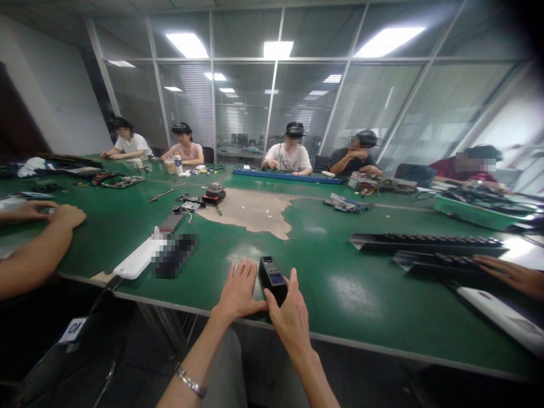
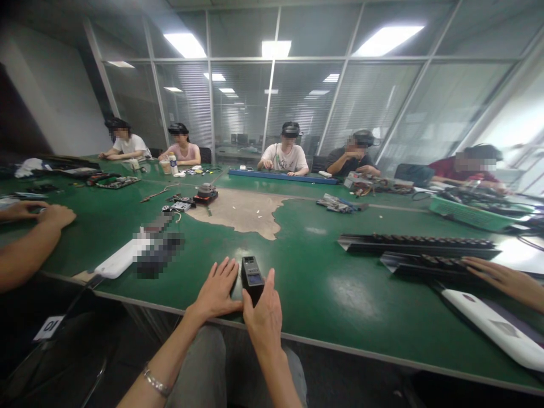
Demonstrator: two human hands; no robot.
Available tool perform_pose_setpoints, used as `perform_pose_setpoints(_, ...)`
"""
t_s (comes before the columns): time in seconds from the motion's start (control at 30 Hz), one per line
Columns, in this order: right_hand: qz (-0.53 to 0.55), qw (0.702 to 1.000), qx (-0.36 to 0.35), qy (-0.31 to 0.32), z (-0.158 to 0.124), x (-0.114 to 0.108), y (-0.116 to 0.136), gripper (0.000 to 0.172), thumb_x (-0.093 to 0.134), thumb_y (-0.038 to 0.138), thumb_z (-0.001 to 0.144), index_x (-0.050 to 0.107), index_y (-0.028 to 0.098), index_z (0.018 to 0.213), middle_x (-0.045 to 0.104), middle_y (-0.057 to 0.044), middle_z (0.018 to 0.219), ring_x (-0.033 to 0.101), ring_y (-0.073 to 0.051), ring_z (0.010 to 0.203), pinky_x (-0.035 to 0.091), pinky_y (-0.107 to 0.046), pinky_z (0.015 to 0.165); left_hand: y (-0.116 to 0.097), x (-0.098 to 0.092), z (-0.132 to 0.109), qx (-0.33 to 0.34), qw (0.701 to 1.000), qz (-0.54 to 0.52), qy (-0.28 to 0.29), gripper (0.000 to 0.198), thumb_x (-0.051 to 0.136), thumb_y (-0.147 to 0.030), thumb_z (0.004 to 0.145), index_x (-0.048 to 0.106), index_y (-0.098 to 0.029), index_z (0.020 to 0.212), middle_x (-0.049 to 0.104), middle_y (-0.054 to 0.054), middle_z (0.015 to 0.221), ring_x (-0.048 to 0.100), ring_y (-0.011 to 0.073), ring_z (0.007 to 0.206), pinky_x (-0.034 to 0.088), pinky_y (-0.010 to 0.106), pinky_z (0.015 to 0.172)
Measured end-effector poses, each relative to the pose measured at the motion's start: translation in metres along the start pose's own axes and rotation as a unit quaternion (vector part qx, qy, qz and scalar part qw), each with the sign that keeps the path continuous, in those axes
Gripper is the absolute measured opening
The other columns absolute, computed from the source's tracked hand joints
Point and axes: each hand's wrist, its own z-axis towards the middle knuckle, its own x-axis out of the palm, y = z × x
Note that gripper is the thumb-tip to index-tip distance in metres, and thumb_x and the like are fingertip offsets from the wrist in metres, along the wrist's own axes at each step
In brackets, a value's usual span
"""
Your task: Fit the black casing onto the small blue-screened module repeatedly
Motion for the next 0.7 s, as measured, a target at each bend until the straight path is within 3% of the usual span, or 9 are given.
perform_pose_setpoints(0.17, 0.030, 0.999, 0.024, -0.001, 0.004, -0.003, 0.002, 0.090, 0.058, 0.049, 0.081, 0.012, 0.012, 0.150, 0.056, -0.016, 0.129, 0.055, -0.029, 0.115, 0.044, -0.042, 0.095, -0.001, -0.003, 0.000, 0.007, 1.000, 0.002, 0.004, 0.093, 0.052, -0.064, 0.074, 0.026, -0.013, 0.148, 0.022, 0.012, 0.155, 0.008, 0.0331, 0.145, 0.009, 0.053, 0.117)
perform_pose_setpoints(0.4, 0.029, 0.999, 0.036, -0.009, 0.013, -0.003, 0.010, 0.082, 0.054, 0.042, 0.083, 0.017, 0.010, 0.149, 0.061, -0.017, 0.121, 0.061, -0.028, 0.106, 0.046, -0.041, 0.091, -0.002, -0.001, 0.000, 0.015, 1.000, 0.008, 0.002, 0.094, 0.050, -0.068, 0.075, 0.025, -0.015, 0.148, 0.023, 0.012, 0.155, 0.010, 0.0329, 0.145, 0.011, 0.054, 0.116)
perform_pose_setpoints(0.57, 0.098, 0.993, 0.054, -0.045, 0.030, -0.023, 0.019, 0.084, 0.060, 0.046, 0.080, 0.022, 0.014, 0.148, 0.068, -0.012, 0.110, 0.063, -0.027, 0.104, 0.047, -0.039, 0.089, -0.004, 0.002, 0.002, 0.003, 1.000, 0.019, 0.009, 0.094, 0.041, -0.076, 0.077, 0.026, -0.015, 0.148, 0.028, 0.013, 0.153, 0.017, 0.0333, 0.143, 0.011, 0.055, 0.116)
perform_pose_setpoints(0.7, 0.107, 0.987, 0.076, -0.094, 0.038, -0.037, 0.004, 0.086, 0.062, 0.049, 0.077, 0.025, 0.015, 0.147, 0.068, -0.011, 0.111, 0.062, -0.026, 0.108, 0.044, -0.038, 0.093, -0.006, 0.002, 0.003, -0.005, 1.000, 0.020, 0.006, 0.100, 0.034, -0.083, 0.075, 0.026, -0.014, 0.148, 0.029, 0.013, 0.153, 0.019, 0.0329, 0.143, 0.012, 0.053, 0.116)
